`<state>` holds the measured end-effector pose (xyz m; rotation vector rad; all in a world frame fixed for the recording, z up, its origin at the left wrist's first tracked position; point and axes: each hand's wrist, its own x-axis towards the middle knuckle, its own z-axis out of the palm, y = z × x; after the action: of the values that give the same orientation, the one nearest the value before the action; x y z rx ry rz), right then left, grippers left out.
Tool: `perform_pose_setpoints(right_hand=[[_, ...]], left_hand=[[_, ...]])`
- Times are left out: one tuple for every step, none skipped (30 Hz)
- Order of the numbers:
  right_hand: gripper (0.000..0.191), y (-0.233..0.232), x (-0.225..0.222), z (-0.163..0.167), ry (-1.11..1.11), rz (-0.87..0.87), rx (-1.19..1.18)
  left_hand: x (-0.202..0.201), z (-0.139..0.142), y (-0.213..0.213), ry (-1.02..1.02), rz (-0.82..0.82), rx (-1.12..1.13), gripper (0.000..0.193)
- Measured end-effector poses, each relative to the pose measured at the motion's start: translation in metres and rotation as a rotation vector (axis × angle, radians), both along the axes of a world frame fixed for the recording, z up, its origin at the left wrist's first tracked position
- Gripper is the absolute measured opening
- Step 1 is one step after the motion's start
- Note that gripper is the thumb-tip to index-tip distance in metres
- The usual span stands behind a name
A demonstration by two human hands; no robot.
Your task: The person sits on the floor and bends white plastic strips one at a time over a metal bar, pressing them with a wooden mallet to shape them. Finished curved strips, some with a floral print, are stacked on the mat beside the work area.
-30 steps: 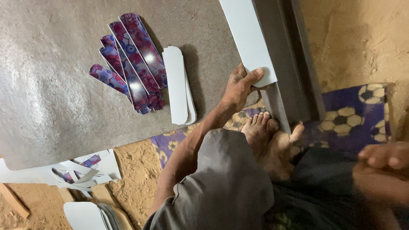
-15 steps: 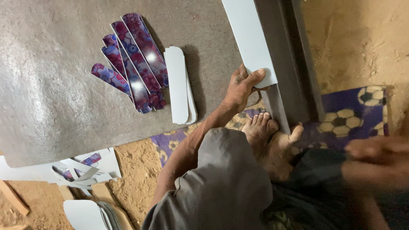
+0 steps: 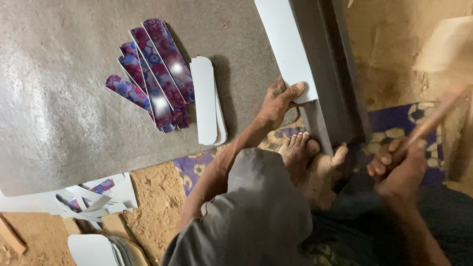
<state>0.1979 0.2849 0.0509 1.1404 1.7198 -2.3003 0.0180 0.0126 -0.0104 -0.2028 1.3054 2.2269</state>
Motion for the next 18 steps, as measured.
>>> perform_pose_setpoints(right_hand=[[0.050,0.003,0.001,-0.001,0.050,-0.246,-0.185],[0.051,0.005,0.003,-0.001,-0.046,0.051,0.138],[0.053,0.007,0.006,0.001,-0.129,0.352,0.459],[0.055,0.005,0.009,0.002,-0.205,0.641,0.785],[0.053,0.005,0.016,0.006,-0.118,0.532,0.731],[0.052,0.003,0.023,0.011,-0.035,0.426,0.669],[0.051,-0.002,0.027,0.012,0.048,0.339,0.596],[0.053,-0.004,0.028,0.012,0.191,0.160,0.486],[0.056,-0.007,0.029,0.013,0.325,-0.031,0.378],[0.057,-0.005,0.026,0.012,0.293,0.049,0.498],[0.058,-0.006,0.025,0.011,0.263,0.125,0.619],[0.058,0.002,0.017,0.010,0.057,0.499,0.940],[0.058,0.007,0.013,0.010,-0.168,0.881,1.246],[0.057,0.016,0.006,0.011,-0.144,0.797,1.219],[0.057,0.021,0.006,0.013,-0.150,0.716,1.182],[0.056,0.026,0.006,0.017,-0.149,0.647,1.151],[0.055,0.027,0.008,0.020,-0.162,0.686,1.144],[0.054,0.026,0.011,0.024,-0.180,0.701,1.138]], left_hand=[[0.000,-0.001,0.001,-0.008,0.007,-0.007,0.064],[0.000,-0.001,0.000,-0.010,0.008,0.010,0.065],[0.001,-0.002,0.001,0.000,0.012,0.025,0.066],[0.000,-0.004,0.000,0.017,0.011,0.041,0.067],[0.001,-0.005,0.001,0.028,0.003,0.037,0.069],[0.002,-0.006,0.001,0.033,-0.005,0.027,0.070],[0.003,-0.007,0.001,0.033,0.005,0.009,0.072],[0.003,-0.008,0.000,0.017,0.025,-0.010,0.073],[0.002,-0.008,0.000,-0.003,0.032,-0.019,0.074],[0.002,-0.008,0.001,-0.018,0.021,-0.022,0.075],[0.001,-0.007,0.001,-0.006,0.006,-0.019,0.076],[0.001,-0.005,0.001,0.019,0.010,-0.024,0.077],[0.003,-0.001,0.001,0.040,0.025,-0.031,0.078],[0.005,0.003,0.002,0.054,0.012,-0.055,0.079],[0.013,0.009,0.002,0.043,-0.015,-0.077,0.080],[0.020,0.015,0.004,0.032,-0.029,-0.096,0.081],[0.031,0.021,0.006,0.040,-0.048,-0.122,0.081],[0.043,0.027,0.008,0.058,-0.088,-0.148,0.081]])
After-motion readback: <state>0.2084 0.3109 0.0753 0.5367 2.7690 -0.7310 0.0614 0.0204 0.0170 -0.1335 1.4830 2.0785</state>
